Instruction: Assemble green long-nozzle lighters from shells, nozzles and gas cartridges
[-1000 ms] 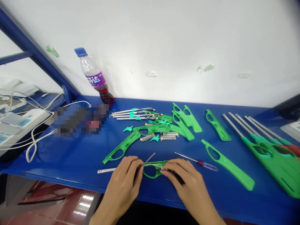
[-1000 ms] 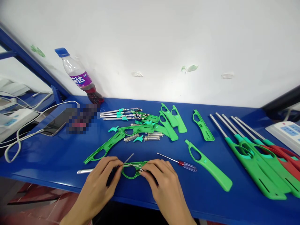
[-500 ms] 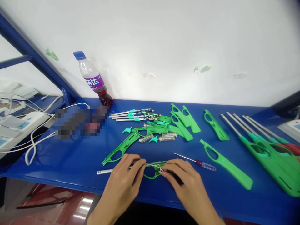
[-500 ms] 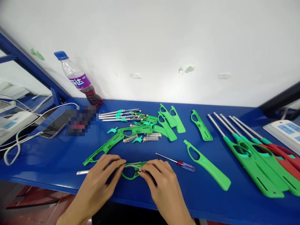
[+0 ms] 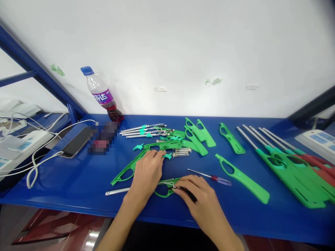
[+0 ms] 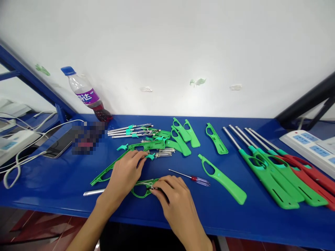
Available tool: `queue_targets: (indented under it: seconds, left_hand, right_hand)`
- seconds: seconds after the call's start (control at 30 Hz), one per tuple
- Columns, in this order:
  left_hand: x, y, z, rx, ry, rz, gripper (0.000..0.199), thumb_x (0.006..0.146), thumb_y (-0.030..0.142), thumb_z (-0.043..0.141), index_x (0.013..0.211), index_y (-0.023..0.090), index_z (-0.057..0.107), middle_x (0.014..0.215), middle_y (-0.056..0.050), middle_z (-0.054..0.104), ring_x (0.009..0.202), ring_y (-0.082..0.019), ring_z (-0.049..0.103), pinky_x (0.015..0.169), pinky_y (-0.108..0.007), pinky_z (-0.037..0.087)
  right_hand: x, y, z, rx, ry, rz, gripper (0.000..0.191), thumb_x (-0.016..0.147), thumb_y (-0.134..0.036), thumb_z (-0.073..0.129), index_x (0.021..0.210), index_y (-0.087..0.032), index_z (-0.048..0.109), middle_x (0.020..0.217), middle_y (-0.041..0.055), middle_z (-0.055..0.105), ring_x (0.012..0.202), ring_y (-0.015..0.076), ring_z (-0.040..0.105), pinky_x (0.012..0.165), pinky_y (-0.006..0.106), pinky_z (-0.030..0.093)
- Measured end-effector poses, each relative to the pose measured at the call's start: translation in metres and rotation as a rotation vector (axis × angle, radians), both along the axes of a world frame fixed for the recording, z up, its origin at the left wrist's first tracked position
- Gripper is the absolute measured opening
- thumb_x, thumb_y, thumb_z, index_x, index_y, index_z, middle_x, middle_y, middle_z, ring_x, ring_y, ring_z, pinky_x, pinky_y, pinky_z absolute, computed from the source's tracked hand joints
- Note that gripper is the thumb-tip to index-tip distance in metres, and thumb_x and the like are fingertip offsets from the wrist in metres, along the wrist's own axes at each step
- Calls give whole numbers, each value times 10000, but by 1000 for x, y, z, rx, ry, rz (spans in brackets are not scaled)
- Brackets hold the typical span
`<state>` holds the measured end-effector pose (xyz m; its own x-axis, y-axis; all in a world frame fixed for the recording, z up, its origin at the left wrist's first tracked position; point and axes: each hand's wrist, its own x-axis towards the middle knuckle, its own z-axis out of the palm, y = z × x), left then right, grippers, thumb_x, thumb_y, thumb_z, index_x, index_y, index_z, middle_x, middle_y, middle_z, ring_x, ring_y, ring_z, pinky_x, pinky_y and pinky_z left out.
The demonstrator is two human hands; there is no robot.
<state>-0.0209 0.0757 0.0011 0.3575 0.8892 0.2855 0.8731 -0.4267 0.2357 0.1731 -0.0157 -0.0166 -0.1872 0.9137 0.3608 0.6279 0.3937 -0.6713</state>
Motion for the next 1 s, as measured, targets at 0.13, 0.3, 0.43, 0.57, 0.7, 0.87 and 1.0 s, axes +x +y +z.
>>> queue_targets:
  seconds: [0.13,0.3,0.43,0.57,0.7,0.87,1.0]
  left_hand:
    - [-10,-9,5,71,-68,-13,317,1046,380,683,1294,182,662,1268,-92,696,1051,-218,713,895,-420,636]
    - [-36,-43,22,185,-186,-79,194,1113,250,539,1169,246,725,1076,-38,739,947,-170,739,782,-293,620]
    - [-48,-68,25,180,-191,-108,224,1112,221,519,1122,253,741,1027,-30,732,855,-155,731,721,-262,609]
    - [-44,-79,18,141,-153,-115,276,1101,158,479,1123,250,738,994,-29,726,820,-164,720,692,-265,610]
    - [-35,-82,10,122,-126,-116,315,1077,99,461,1171,248,723,1019,-40,722,834,-177,724,690,-272,617]
    - [-29,-80,4,122,-138,-114,313,1076,78,446,1167,243,696,1038,-41,713,840,-179,731,721,-290,627]
    - [-28,-80,0,125,-179,-91,246,1091,122,474,1153,235,684,1034,-41,713,862,-178,729,747,-284,630]
  right_hand:
    - [1,-1,2,-16,1,0,103,1073,-256,615,1088,-288,712,1074,25,764,953,216,737,886,373,569]
    - [1,-1,3,-20,3,0,111,1078,-256,606,1083,-289,711,1077,23,766,952,214,742,884,372,572]
    - [1,-1,4,-5,10,3,128,1086,-258,592,1080,-283,717,1057,28,773,927,207,743,853,357,569]
    - [1,0,4,7,13,7,132,1086,-252,591,1061,-274,718,1036,32,778,912,203,743,844,346,566]
    - [2,1,3,19,11,9,121,1080,-248,605,1062,-276,721,1029,22,778,898,195,740,835,338,560]
    - [2,2,2,23,15,8,135,1085,-271,598,1046,-272,728,1021,20,784,892,192,745,836,332,556]
    - [2,3,3,15,27,5,166,1093,-298,585,1032,-272,737,1009,19,793,876,188,750,817,325,558]
